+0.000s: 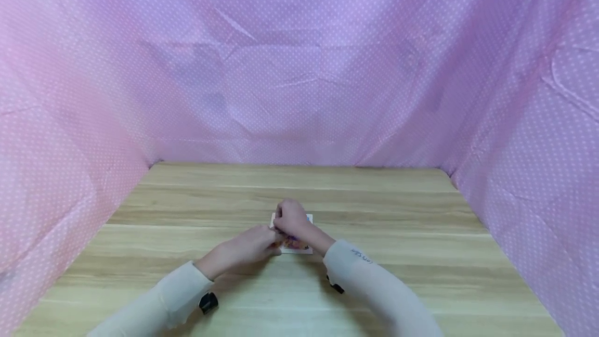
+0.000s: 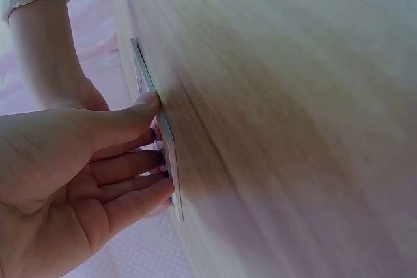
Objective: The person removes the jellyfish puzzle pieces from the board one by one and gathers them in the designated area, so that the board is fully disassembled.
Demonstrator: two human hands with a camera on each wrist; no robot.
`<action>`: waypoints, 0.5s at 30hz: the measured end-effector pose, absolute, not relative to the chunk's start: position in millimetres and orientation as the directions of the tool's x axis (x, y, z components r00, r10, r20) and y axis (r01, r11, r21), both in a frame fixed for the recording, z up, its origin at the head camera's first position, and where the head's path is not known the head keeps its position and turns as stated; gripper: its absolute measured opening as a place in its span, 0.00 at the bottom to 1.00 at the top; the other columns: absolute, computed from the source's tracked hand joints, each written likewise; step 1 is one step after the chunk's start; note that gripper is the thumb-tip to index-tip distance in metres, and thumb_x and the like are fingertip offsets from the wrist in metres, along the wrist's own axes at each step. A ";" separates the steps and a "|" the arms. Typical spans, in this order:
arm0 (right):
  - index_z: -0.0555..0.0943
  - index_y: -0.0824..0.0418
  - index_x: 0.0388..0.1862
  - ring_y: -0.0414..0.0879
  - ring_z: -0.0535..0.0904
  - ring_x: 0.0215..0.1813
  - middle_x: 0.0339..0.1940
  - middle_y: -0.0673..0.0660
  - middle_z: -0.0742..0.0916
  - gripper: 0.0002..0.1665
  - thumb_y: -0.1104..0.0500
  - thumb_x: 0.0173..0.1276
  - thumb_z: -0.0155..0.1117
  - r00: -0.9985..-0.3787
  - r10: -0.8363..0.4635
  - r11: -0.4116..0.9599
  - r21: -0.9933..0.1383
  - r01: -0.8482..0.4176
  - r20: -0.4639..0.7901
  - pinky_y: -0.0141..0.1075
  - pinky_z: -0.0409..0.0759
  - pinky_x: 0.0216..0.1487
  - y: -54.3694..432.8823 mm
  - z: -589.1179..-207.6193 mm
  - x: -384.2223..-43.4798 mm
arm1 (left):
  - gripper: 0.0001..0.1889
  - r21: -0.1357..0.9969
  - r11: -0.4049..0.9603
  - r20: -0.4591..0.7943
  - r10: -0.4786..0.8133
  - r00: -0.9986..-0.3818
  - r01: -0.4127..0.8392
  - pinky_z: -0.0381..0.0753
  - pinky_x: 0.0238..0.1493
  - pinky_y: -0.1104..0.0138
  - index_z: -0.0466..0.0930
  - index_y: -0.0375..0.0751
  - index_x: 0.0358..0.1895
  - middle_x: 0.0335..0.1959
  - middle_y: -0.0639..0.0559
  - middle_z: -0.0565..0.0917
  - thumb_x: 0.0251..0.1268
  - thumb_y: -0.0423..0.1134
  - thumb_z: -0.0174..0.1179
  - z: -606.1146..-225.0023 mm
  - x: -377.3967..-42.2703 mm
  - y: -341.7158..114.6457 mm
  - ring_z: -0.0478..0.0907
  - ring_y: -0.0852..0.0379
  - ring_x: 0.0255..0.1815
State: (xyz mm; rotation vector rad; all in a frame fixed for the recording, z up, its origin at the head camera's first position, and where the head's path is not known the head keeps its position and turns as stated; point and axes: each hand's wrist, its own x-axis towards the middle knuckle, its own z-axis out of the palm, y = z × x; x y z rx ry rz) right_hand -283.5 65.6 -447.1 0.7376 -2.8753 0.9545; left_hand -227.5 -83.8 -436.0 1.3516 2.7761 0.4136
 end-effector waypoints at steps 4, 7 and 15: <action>0.85 0.65 0.33 0.44 0.79 0.34 0.32 0.53 0.84 0.06 0.70 0.55 0.68 -0.863 -0.487 0.661 -0.588 -0.466 0.136 0.34 0.80 0.38 74.1 -444.2 -290.7 | 0.07 0.180 0.602 0.078 0.780 -0.621 0.778 0.76 0.32 0.73 0.83 0.38 0.43 0.35 0.53 0.83 0.68 0.37 0.67 -435.0 -227.3 -83.7 0.72 0.64 0.30; 0.87 0.66 0.37 0.43 0.81 0.35 0.34 0.54 0.86 0.09 0.71 0.57 0.68 -0.843 -0.528 0.648 -0.591 -0.481 0.107 0.33 0.82 0.40 79.0 -442.4 -295.3 | 0.11 0.134 0.606 0.074 0.783 -0.617 0.784 0.80 0.36 0.71 0.83 0.38 0.49 0.43 0.50 0.85 0.69 0.38 0.66 -435.3 -226.6 -83.6 0.77 0.62 0.34; 0.87 0.67 0.38 0.44 0.84 0.35 0.32 0.55 0.89 0.09 0.72 0.58 0.68 -0.796 -0.603 0.633 -0.573 -0.521 0.057 0.32 0.82 0.40 84.7 -436.4 -299.7 | 0.13 0.122 0.603 0.074 0.786 -0.613 0.788 0.84 0.41 0.68 0.83 0.36 0.53 0.54 0.44 0.85 0.70 0.39 0.65 -437.9 -225.2 -82.8 0.82 0.59 0.39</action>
